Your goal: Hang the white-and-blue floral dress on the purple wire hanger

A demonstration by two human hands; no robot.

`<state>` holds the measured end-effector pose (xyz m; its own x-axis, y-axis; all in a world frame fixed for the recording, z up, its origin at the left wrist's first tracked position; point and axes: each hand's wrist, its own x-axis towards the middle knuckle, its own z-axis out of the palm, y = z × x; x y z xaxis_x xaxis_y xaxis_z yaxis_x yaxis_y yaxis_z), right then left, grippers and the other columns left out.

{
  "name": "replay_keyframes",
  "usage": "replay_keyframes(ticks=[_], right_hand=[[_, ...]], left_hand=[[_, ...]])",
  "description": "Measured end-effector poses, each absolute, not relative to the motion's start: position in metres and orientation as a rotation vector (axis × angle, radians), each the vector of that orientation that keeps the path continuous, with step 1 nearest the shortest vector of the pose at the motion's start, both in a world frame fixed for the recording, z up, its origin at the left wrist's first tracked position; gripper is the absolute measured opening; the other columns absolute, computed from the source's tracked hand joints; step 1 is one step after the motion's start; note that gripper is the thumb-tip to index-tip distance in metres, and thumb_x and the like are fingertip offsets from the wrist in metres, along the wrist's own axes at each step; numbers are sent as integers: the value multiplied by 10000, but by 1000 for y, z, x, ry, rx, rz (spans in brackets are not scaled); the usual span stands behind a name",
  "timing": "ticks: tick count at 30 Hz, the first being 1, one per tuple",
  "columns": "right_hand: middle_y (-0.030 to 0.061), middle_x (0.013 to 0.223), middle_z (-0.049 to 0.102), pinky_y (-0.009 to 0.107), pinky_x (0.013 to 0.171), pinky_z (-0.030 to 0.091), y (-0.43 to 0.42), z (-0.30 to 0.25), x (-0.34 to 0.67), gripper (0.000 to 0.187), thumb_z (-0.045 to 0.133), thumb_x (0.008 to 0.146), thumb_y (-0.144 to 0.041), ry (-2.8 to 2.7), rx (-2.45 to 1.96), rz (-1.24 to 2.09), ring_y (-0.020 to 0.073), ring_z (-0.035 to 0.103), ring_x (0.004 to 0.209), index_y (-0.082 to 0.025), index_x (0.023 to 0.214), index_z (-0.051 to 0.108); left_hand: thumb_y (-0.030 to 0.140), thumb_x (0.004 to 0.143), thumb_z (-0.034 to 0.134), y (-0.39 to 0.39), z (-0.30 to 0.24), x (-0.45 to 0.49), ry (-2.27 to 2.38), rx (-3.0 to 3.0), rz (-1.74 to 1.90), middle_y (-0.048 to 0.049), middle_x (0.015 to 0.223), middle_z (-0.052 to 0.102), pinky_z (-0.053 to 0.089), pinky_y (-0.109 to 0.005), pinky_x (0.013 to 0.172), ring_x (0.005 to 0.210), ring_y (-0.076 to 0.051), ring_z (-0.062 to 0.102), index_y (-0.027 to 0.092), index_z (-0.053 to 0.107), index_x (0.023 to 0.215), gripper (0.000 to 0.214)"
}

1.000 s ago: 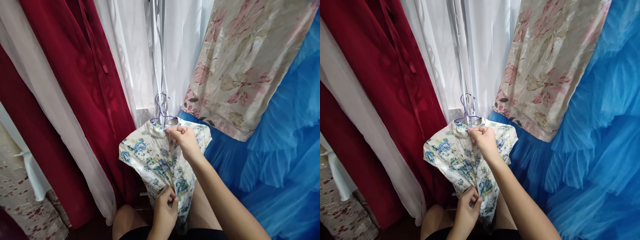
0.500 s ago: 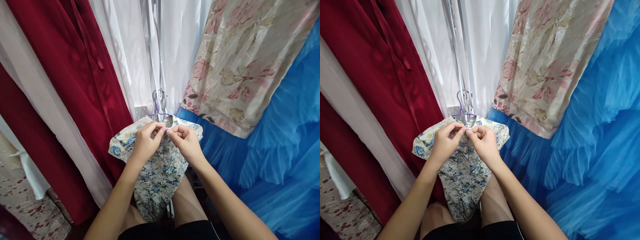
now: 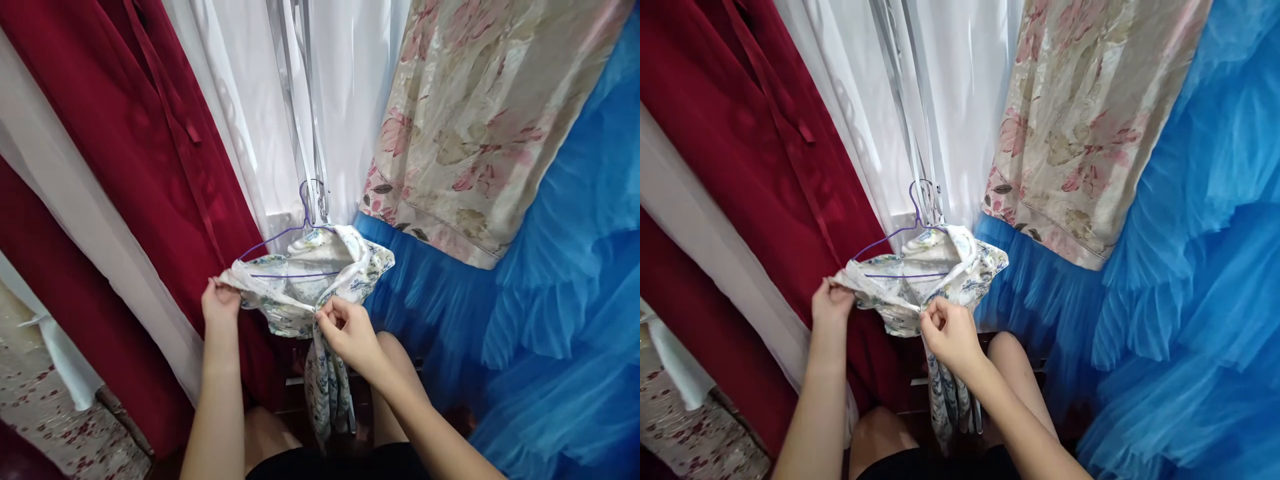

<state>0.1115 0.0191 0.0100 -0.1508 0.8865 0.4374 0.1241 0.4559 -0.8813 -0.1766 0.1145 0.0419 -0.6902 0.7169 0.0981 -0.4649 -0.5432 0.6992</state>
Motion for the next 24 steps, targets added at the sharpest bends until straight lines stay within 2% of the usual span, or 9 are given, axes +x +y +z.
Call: replay_keyframes(ticks=[3, 5, 7, 10, 14, 17, 20, 22, 24], right_hand=[[-64, 515, 424, 240, 508, 272, 11, -2, 118, 252, 601, 890, -359, -1474, -888, 974, 104, 375, 484, -206, 705, 522], [-65, 517, 404, 243, 496, 250, 7, -21, 130, 272, 627, 874, -404, -1260, -920, 1055, 104, 344, 482, -201, 713, 547], [-61, 523, 390, 250, 491, 240, 0, -46, 148, 304, 653, 853, -446, -1008, -974, 1084, 109, 325, 487, -198, 703, 560], [-43, 555, 417, 261, 494, 273, -12, -87, 175, 363, 688, 814, -502, -745, -1067, 1072, 122, 349, 501, -208, 669, 533], [-7, 615, 526, 287, 550, 378, -26, -116, 187, 365, 689, 823, -548, -845, -1220, 949, 175, 477, 576, -198, 760, 608], [66, 819, 672, 358, 770, 484, -33, -105, 182, 395, 649, 865, -583, -1043, -1219, 892, 259, 611, 824, -190, 900, 665], [109, 1032, 720, 410, 973, 469, -40, -84, 178, 502, 566, 892, -671, -1102, -1110, 1010, 311, 618, 1065, -203, 1007, 706], [116, 1093, 730, 416, 1021, 464, -45, -75, 179, 592, 523, 875, -741, -1086, -1009, 1174, 323, 605, 1148, -222, 1072, 730], [120, 1121, 731, 422, 1046, 457, -49, -71, 184, 691, 433, 872, -803, -1033, -901, 1350, 322, 593, 1197, -239, 1131, 737]], left_hand=[[267, 975, 479, 101, -19, -151, 862, 312, 2095, -12, 648, 551, 519, -391, 826, 704, -173, 596, 182, 383, 611, 386], [287, 970, 482, 81, -57, -122, 760, 153, 2011, -41, 770, 648, 500, -456, 923, 834, -200, 645, 175, 488, 646, 343], [326, 957, 521, 58, -88, -94, 644, 178, 2008, -52, 924, 716, 471, -475, 997, 996, -221, 659, 188, 586, 709, 291], [350, 921, 602, 27, -112, -56, 521, 271, 1956, -39, 1045, 747, 442, -443, 1065, 1145, -222, 642, 211, 668, 769, 216], [377, 887, 663, 4, -96, -13, 472, 265, 1820, -19, 1016, 763, 443, -392, 1071, 1159, -217, 648, 256, 735, 845, 147], [438, 840, 724, -14, -64, 22, 435, 340, 1722, -26, 995, 746, 476, -369, 1014, 1097, -227, 657, 257, 733, 881, 185], [472, 836, 734, -35, -34, 56, 427, 653, 1528, -36, 877, 675, 504, -310, 838, 885, -199, 640, 205, 664, 795, 279], [456, 870, 706, -48, -22, 71, 519, 912, 1431, -25, 790, 599, 465, -264, 741, 762, -160, 570, 180, 622, 764, 307], [429, 905, 672, -54, -18, 74, 662, 1142, 1416, -23, 791, 572, 438, -249, 730, 757, -151, 540, 171, 626, 794, 285]])
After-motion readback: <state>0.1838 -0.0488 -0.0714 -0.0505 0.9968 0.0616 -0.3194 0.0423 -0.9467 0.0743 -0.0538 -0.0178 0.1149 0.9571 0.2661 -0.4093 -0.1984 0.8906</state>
